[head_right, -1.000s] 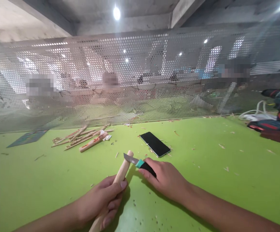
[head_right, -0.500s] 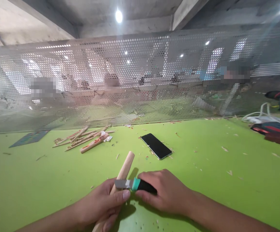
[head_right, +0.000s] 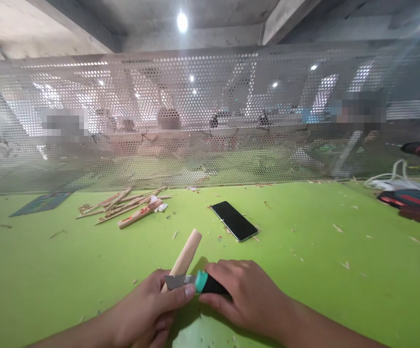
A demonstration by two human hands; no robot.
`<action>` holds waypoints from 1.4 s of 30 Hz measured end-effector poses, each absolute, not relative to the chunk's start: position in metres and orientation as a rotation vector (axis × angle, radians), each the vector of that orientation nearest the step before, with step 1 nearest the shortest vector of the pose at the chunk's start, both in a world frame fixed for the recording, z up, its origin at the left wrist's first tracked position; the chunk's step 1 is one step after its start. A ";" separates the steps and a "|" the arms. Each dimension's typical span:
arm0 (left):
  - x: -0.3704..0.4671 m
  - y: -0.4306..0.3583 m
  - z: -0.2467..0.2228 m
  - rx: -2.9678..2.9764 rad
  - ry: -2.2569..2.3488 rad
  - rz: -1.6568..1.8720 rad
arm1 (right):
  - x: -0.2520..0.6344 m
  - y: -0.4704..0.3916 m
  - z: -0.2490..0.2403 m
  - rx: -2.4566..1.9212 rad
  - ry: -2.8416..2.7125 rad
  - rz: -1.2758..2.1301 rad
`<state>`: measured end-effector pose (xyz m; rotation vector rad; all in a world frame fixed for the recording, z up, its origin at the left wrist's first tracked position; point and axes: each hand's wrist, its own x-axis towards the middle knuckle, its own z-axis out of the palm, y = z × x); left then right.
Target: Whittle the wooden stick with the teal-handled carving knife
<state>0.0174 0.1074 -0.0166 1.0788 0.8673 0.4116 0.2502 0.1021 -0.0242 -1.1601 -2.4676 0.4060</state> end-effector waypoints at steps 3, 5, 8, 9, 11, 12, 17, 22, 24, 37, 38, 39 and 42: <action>0.018 0.107 -0.016 1.059 0.917 0.423 | 0.252 0.103 -0.024 -1.215 -2.374 0.407; 0.018 0.107 -0.017 1.055 0.935 0.417 | 0.256 0.108 -0.024 -1.289 -2.287 0.440; 0.017 0.106 -0.020 1.045 0.932 0.398 | 0.267 0.119 -0.024 -1.448 -2.161 0.440; 0.018 0.106 -0.021 1.044 0.931 0.397 | 0.270 0.123 -0.025 -1.490 -2.133 0.412; 0.018 0.106 -0.022 1.047 0.937 0.400 | 0.275 0.127 -0.026 -1.531 -2.093 0.349; 0.019 0.105 -0.023 1.047 0.943 0.405 | 0.276 0.128 -0.026 -1.518 -2.085 0.328; 0.019 0.108 -0.022 1.069 0.925 0.397 | 0.269 0.119 -0.025 -1.317 -2.146 0.389; 0.020 0.109 -0.022 1.108 0.889 0.419 | 0.260 0.110 -0.027 -1.124 -2.395 0.529; 0.019 0.109 -0.026 1.134 0.857 0.438 | 0.257 0.107 -0.027 -1.087 -2.483 0.521; 0.020 0.108 -0.027 1.078 0.893 0.455 | 0.254 0.105 -0.028 -1.216 -2.386 0.405; 0.019 0.107 -0.027 1.077 0.903 0.454 | 0.257 0.108 -0.029 -1.254 -2.319 0.394; 0.019 0.107 -0.027 1.081 0.914 0.452 | 0.260 0.111 -0.029 -1.296 -2.247 0.369; 0.018 0.106 -0.032 1.133 0.933 0.444 | 0.267 0.118 -0.031 -1.377 -2.117 0.338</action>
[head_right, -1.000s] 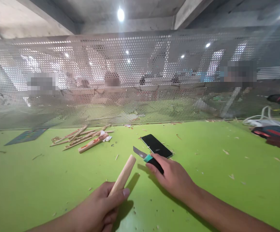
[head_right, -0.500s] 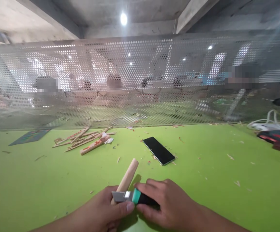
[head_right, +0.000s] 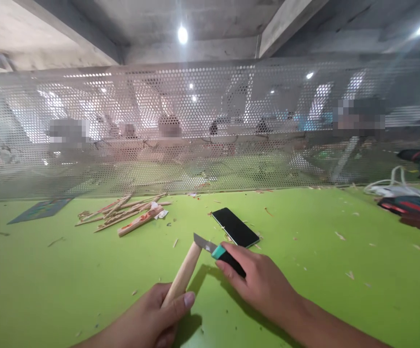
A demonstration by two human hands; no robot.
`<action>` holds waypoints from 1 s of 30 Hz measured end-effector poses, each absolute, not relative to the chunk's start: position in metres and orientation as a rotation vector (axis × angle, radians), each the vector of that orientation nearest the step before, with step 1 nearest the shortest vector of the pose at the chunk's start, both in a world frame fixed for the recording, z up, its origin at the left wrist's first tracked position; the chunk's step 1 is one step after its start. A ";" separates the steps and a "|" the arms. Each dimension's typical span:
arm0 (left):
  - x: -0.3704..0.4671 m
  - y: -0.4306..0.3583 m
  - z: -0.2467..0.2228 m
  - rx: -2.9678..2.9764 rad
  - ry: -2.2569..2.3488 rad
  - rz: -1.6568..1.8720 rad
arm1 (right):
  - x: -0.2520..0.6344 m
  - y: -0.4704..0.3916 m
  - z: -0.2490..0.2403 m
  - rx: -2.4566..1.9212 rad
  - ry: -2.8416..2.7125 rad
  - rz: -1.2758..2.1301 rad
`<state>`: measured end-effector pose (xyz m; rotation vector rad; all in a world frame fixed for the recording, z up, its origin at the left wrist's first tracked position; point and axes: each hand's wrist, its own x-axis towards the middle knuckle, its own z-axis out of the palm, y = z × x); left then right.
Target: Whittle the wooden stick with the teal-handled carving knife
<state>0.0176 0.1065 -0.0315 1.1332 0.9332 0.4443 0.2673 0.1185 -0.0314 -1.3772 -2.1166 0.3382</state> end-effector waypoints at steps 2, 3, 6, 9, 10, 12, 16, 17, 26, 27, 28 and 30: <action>0.018 0.108 -0.034 1.152 0.914 0.453 | 0.267 0.120 -0.031 -1.352 -2.138 0.418; 0.018 0.109 -0.035 1.160 0.891 0.461 | 0.265 0.119 -0.031 -1.320 -2.169 0.468; 0.019 0.110 -0.030 1.225 0.836 0.479 | 0.256 0.111 -0.028 -1.205 -2.304 0.546; 0.019 0.110 -0.024 1.364 0.839 0.472 | 0.248 0.102 -0.025 -1.148 -2.440 0.555; 0.018 0.110 -0.022 1.388 0.845 0.469 | 0.247 0.100 -0.024 -1.150 -2.464 0.557; 0.017 0.111 -0.021 1.418 0.849 0.465 | 0.246 0.097 -0.023 -1.171 -2.475 0.557; 0.016 0.112 -0.025 1.415 0.846 0.477 | 0.245 0.096 -0.024 -1.204 -2.474 0.522; 0.016 0.112 -0.026 1.404 0.852 0.484 | 0.245 0.096 -0.024 -1.213 -2.471 0.512; 0.014 0.114 -0.021 1.353 0.885 0.377 | 0.244 0.097 -0.028 -1.270 -2.346 0.471; 0.014 0.114 -0.019 1.345 0.897 0.372 | 0.245 0.098 -0.028 -1.268 -2.338 0.467; 0.014 0.113 -0.017 1.340 0.910 0.369 | 0.245 0.098 -0.029 -1.262 -2.333 0.468; 0.014 0.113 -0.015 1.335 0.925 0.364 | 0.246 0.099 -0.029 -1.242 -2.320 0.473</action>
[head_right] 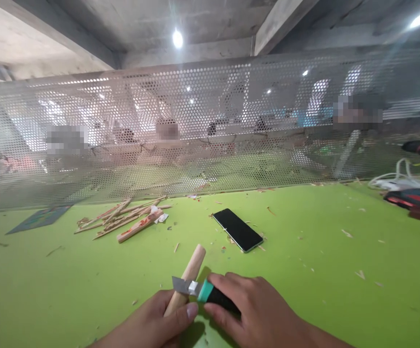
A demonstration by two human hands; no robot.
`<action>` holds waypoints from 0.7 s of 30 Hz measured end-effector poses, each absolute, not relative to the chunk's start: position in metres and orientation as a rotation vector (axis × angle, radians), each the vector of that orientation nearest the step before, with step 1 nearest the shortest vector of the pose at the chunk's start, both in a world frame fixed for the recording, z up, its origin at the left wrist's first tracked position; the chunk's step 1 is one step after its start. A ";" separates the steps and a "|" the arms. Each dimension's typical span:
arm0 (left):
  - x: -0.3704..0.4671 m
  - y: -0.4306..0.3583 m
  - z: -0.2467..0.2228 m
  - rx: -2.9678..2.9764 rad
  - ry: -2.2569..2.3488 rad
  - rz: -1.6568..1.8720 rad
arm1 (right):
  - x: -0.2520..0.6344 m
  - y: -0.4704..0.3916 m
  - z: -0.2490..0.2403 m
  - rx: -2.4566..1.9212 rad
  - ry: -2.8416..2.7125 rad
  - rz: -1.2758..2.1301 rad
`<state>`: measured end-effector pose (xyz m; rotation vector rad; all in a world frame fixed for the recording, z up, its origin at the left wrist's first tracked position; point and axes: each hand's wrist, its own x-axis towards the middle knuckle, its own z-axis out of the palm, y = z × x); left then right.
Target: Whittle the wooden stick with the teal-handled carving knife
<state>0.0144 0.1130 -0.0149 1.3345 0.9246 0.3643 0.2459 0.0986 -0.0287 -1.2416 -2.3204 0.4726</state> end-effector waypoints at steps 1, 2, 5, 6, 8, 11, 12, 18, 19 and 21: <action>0.015 0.113 -0.014 1.334 0.929 0.367 | 0.246 0.099 -0.029 -1.232 -2.318 0.475; 0.015 0.113 -0.014 1.334 0.932 0.370 | 0.246 0.099 -0.028 -1.224 -2.317 0.477; 0.016 0.113 -0.014 1.335 0.933 0.374 | 0.245 0.099 -0.028 -1.218 -2.320 0.487; 0.016 0.113 -0.014 1.329 0.931 0.377 | 0.245 0.098 -0.028 -1.225 -2.320 0.494; 0.017 0.113 -0.016 1.299 0.921 0.383 | 0.245 0.098 -0.027 -1.246 -2.318 0.504; 0.017 0.113 -0.020 1.272 0.924 0.388 | 0.244 0.098 -0.027 -1.272 -2.321 0.497; 0.017 0.114 -0.021 1.281 0.929 0.391 | 0.243 0.098 -0.027 -1.272 -2.323 0.491; 0.015 0.115 -0.025 1.327 0.954 0.402 | 0.242 0.098 -0.028 -1.273 -2.323 0.458; 0.015 0.115 -0.026 1.305 0.950 0.405 | 0.242 0.098 -0.028 -1.277 -2.326 0.459; 0.016 0.115 -0.028 1.234 0.927 0.417 | 0.242 0.098 -0.027 -1.284 -2.332 0.466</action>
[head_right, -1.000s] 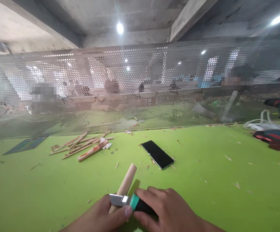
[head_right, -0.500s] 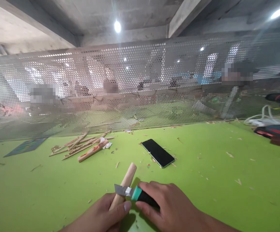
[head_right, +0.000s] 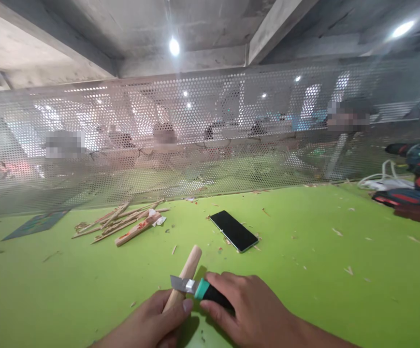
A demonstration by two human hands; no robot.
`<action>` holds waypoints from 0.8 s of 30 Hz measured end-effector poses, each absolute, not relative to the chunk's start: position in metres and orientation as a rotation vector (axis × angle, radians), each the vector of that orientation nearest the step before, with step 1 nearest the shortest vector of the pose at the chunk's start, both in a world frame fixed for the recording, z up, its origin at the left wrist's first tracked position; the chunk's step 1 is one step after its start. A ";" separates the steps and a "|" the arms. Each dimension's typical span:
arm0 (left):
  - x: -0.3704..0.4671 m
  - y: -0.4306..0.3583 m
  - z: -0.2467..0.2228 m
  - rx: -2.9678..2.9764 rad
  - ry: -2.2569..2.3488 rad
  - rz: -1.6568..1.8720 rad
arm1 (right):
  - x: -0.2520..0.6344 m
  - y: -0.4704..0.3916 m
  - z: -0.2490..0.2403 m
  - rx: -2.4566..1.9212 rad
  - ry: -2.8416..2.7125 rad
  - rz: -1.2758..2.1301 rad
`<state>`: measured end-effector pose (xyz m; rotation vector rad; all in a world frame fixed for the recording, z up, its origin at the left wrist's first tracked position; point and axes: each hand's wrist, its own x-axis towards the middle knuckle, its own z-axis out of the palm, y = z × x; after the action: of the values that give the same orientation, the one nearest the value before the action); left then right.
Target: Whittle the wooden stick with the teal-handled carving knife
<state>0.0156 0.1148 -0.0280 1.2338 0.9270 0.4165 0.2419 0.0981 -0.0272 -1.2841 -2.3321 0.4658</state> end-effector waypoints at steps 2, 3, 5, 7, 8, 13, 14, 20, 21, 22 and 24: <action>0.016 0.114 -0.030 1.161 0.901 0.422 | 0.242 0.098 -0.027 -1.288 -2.335 0.475; 0.016 0.113 -0.031 1.133 0.893 0.421 | 0.242 0.098 -0.027 -1.288 -2.334 0.480; 0.016 0.112 -0.032 1.105 0.887 0.425 | 0.242 0.098 -0.026 -1.286 -2.333 0.497; 0.016 0.112 -0.033 1.100 0.884 0.426 | 0.242 0.098 -0.025 -1.287 -2.332 0.510; 0.016 0.112 -0.033 1.104 0.884 0.427 | 0.242 0.098 -0.025 -1.293 -2.333 0.513; 0.015 0.114 -0.029 1.198 0.893 0.418 | 0.240 0.098 -0.026 -1.327 -2.350 0.484; 0.014 0.114 -0.029 1.229 0.900 0.414 | 0.240 0.098 -0.027 -1.329 -2.352 0.473; 0.014 0.113 -0.029 1.254 0.910 0.424 | 0.241 0.098 -0.028 -1.334 -2.352 0.450; 0.014 0.112 -0.030 1.219 0.893 0.428 | 0.241 0.098 -0.028 -1.334 -2.352 0.450; 0.014 0.112 -0.031 1.186 0.878 0.426 | 0.241 0.098 -0.027 -1.335 -2.352 0.451; 0.014 0.111 -0.033 1.139 0.868 0.421 | 0.241 0.097 -0.025 -1.331 -2.355 0.453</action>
<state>0.0142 0.1114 -0.0333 1.1388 0.8683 0.4211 0.2411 0.0974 -0.0254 -1.3314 -2.3554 0.4533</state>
